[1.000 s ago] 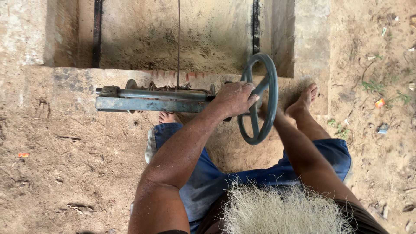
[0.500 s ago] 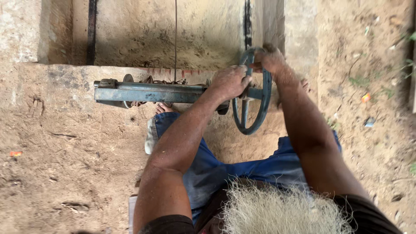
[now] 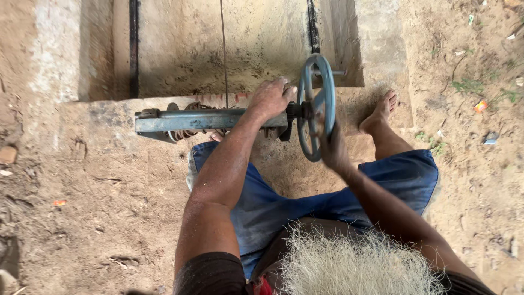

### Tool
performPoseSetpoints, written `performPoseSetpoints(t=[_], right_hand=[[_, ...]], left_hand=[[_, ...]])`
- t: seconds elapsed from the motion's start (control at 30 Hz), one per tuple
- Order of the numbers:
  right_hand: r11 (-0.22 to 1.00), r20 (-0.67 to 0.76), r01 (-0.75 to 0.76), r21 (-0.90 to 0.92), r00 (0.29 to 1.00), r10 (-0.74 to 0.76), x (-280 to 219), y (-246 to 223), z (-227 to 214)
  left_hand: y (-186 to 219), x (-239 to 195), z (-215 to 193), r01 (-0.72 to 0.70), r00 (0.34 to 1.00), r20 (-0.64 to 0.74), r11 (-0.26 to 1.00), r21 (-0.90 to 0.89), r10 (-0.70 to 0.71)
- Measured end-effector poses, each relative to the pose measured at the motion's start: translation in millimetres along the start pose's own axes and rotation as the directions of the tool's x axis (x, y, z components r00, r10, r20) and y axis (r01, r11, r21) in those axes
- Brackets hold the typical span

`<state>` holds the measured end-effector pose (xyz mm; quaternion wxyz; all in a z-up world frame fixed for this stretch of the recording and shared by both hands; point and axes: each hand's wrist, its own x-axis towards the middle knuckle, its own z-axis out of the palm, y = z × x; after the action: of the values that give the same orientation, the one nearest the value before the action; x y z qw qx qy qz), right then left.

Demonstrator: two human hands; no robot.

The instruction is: The person operates a manual winch by turning a large wheel to wind a cable into a rectangular concrete well. The person sits on the ground and uses both hands to rotate the wheel continuously.

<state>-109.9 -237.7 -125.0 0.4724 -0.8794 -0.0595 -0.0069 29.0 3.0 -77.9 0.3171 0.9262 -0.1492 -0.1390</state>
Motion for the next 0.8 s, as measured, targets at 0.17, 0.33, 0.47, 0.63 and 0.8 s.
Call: performPoseSetpoints(t=[0.17,0.33,0.47,0.63,0.8], right_hand=[[0.979,0.206,-0.142,-0.143,0.964,0.17,-86.3,76.6,32.6],[0.883,0.322,-0.149,-0.445,0.894,0.313,-72.8,104.9,34.9],[0.915,0.118,-0.127,-0.383,0.976,0.185,-45.5,69.7,-5.3],[0.95,-0.132,0.116,-0.291,0.978,-0.16,4.8,8.4,-74.0],[0.919,-0.071,0.267,-0.291,0.952,-0.299,89.4,-13.3,-65.6]], left_hand=[[11.4,-7.3,31.4,0.053,0.999,0.028,0.923,-0.381,-0.046],[70.0,-6.6,66.8,0.08,0.994,-0.001,0.717,-0.692,-0.113],[114.8,-30.0,104.4,0.127,0.979,-0.081,0.867,-0.481,-0.188],[104.4,-55.6,139.2,-0.002,0.959,-0.273,0.96,-0.28,-0.078],[86.5,-67.9,171.1,-0.155,0.913,-0.402,0.969,-0.193,0.066]])
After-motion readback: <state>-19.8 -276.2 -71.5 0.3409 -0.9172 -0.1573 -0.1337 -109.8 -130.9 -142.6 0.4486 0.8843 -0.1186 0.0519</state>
